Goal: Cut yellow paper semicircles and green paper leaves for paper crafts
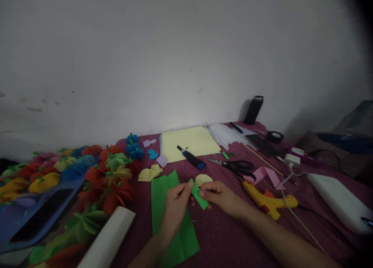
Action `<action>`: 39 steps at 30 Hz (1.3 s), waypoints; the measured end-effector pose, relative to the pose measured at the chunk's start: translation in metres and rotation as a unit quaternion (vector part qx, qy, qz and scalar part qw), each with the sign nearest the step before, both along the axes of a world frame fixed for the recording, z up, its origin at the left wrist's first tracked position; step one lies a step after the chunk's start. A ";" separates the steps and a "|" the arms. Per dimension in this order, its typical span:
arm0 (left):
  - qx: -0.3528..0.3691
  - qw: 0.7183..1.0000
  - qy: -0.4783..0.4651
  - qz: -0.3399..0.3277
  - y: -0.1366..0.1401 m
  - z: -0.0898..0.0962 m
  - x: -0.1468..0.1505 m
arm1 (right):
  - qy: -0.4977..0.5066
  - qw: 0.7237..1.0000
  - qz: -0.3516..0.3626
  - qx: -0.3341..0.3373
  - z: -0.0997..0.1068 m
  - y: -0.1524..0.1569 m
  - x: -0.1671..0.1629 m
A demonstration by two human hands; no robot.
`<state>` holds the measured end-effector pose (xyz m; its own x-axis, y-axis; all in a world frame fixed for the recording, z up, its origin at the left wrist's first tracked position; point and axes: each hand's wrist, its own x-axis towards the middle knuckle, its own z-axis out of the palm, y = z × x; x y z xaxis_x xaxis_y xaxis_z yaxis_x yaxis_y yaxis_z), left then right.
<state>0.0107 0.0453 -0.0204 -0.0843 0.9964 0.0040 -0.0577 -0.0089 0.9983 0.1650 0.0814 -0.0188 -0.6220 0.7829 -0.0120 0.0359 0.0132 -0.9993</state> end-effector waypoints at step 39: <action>-0.069 0.995 -0.068 0.029 0.004 -0.011 0.006 | 0.002 1.000 -0.012 0.016 -0.005 0.004 0.001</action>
<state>0.0167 0.0492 -0.0314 -0.1327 0.9800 -0.1483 -0.1964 0.1206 0.9731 0.1659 0.0857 -0.0238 -0.6025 0.7980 0.0145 0.0335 0.0434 -0.9985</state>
